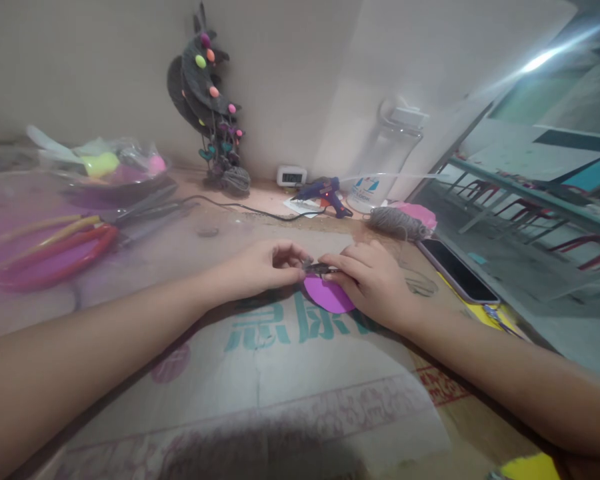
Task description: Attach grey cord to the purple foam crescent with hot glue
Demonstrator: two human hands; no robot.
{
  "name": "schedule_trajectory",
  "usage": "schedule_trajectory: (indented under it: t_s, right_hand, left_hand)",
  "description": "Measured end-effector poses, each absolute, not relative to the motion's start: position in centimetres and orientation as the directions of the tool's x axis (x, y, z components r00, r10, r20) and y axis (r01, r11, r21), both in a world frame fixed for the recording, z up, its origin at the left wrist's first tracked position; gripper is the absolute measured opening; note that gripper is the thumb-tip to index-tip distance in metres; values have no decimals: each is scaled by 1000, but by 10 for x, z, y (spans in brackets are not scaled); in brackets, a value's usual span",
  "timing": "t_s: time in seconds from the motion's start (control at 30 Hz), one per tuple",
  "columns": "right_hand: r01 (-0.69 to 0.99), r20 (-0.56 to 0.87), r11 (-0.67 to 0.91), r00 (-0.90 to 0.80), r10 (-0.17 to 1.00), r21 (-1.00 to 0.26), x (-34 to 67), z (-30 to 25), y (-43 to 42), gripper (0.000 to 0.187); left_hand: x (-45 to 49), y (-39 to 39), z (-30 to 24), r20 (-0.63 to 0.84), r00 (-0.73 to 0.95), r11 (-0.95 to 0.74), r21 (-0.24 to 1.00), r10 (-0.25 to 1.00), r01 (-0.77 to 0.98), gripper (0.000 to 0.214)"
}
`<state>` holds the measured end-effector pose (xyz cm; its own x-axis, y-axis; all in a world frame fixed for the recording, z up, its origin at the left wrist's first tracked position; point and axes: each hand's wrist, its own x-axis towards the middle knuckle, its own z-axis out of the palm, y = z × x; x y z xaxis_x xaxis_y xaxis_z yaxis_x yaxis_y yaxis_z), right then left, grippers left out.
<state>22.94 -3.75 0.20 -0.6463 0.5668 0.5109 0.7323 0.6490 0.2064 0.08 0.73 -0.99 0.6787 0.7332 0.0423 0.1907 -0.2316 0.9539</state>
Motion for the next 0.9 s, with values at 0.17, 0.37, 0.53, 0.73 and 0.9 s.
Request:
schedule_trajectory:
  t_s: [0.17,0.37,0.53,0.73,0.9]
  right_hand:
    - [734,516,648,-644,565,206,228,3,-37,25]
    - [737,517,644,-641,568,206,228,2,-36,25]
    - [729,512,636,-659,550,255,228,4,-37,24]
    - [748,502,629,-636,586,214,228,3,-37,25]
    - [750,505,637,-625,595,178,228,2,-38,25]
  left_hand:
    - [1,4,-5,44,688,-258,943,725,212,33]
    - [2,2,-4,28,675,-248,941,737,231,27]
    - [1,3,-4,34,675,-258,937,737,235,27]
    - [1,3,-5,30,674,-242,944,738,223,28]
    - [1,2,-4,31,669,-244,943,743,228,25]
